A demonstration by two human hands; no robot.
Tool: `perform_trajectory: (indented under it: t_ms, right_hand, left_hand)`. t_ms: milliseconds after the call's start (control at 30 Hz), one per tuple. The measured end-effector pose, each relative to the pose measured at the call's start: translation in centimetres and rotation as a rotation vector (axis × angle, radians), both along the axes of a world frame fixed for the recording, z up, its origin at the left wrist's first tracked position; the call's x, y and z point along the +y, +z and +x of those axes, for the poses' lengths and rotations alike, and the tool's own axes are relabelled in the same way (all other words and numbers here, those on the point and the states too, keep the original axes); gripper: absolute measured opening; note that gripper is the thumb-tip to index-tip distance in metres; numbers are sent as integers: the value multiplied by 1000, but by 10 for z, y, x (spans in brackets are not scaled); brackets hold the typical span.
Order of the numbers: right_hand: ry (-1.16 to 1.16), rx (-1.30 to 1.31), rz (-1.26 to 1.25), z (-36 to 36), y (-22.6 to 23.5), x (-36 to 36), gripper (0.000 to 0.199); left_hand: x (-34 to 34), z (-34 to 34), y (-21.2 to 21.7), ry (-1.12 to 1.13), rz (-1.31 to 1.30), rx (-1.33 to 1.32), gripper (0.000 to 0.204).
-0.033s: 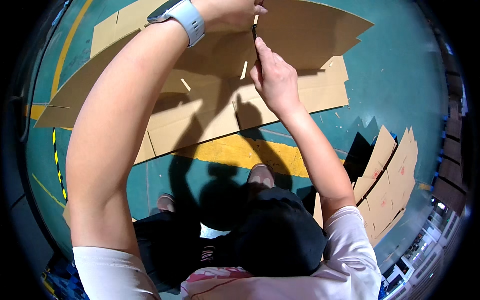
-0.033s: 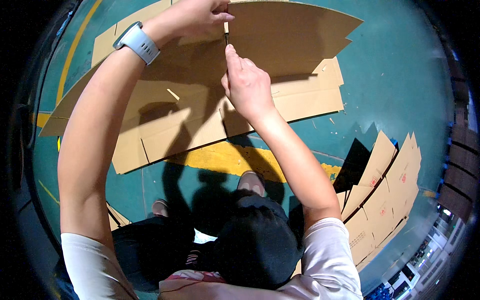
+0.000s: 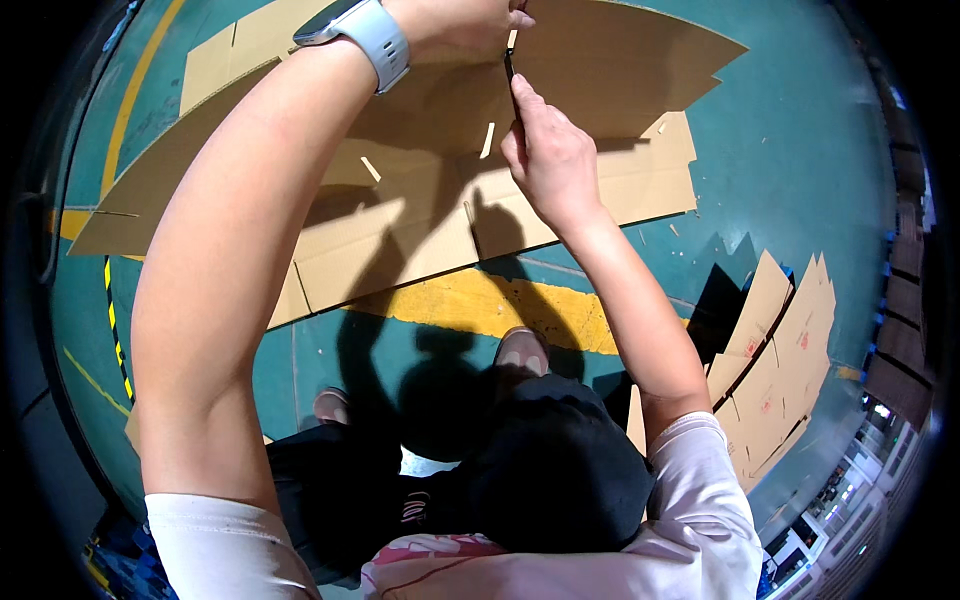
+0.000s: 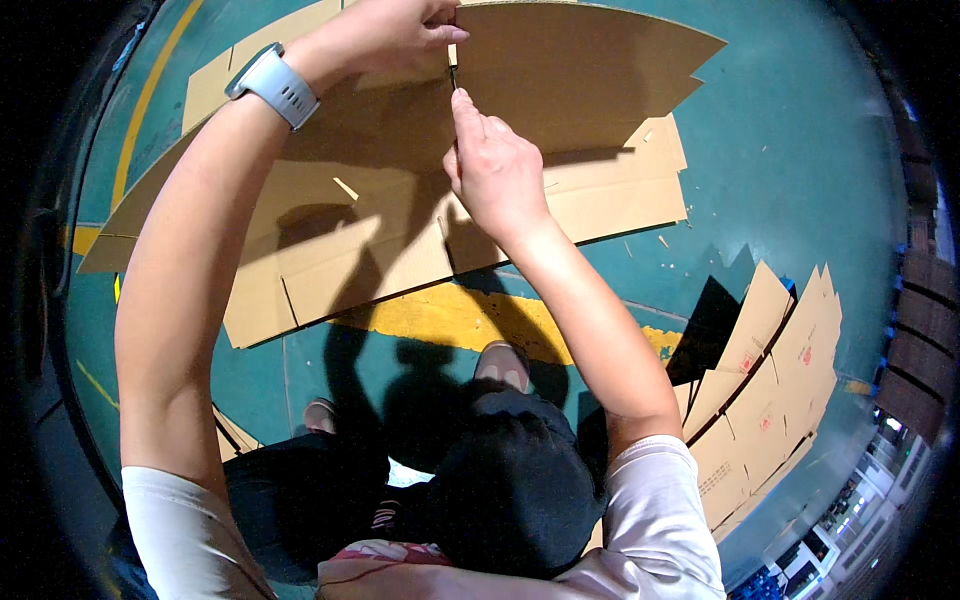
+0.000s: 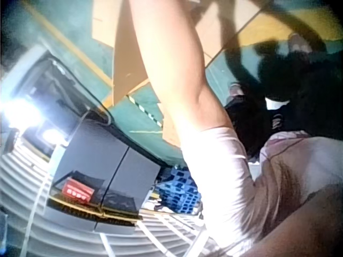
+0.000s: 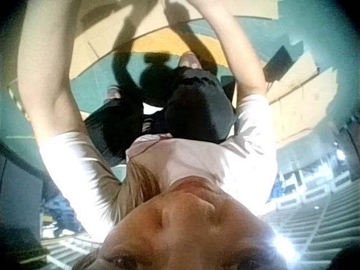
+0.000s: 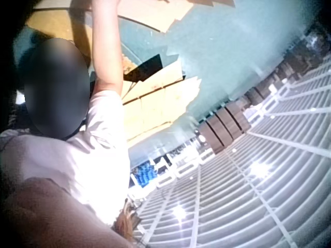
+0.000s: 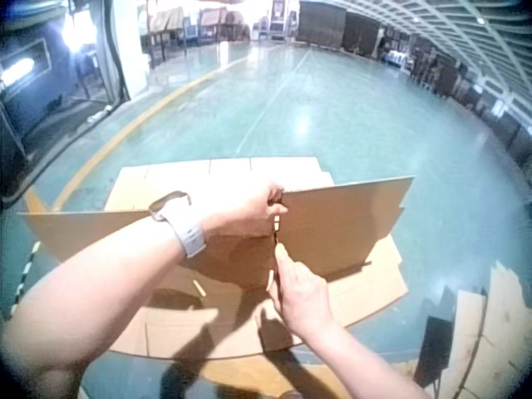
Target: The person uses a utility knife to cut slots into a large piece of cardboard while sitting on the floor. They repeatedly score the cardboard along pre-marked lines and fold the resulting flaps to separate them.
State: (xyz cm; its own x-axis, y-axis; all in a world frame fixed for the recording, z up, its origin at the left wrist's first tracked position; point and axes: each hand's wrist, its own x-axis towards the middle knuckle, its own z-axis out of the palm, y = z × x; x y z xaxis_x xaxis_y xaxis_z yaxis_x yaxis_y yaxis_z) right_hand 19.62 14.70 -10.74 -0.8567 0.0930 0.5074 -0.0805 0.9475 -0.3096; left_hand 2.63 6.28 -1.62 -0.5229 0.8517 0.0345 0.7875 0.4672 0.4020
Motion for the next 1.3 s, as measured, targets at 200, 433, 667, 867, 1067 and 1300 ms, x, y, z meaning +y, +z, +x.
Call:
perform_trajectory:
  t_ms: [200, 433, 667, 867, 1067, 1300]
  right_hand:
    - [-2, -23, -27, 3, 15, 2, 44]
    - [37, -1, -20, 4, 25, 6, 45]
    - [39, 5, 46, -14, 18, 19, 48]
    - [24, -10, 3, -9, 12, 15, 50]
    - [10, -45, 50, 2, 8, 9, 51]
    - [-2, -63, 22, 9, 7, 10, 53]
  left_hand:
    - [-3, -2, -1, -15, 18, -69, 23]
    - [-6, -8, 0, -46, 43, -57, 23]
    - [-1, -7, -3, -50, 39, -91, 21]
    - [1, -6, -2, -49, 14, -80, 19]
    - [-1, -3, 4, -12, 10, -115, 17]
    - [0, -3, 7, -71, 7, -112, 16]
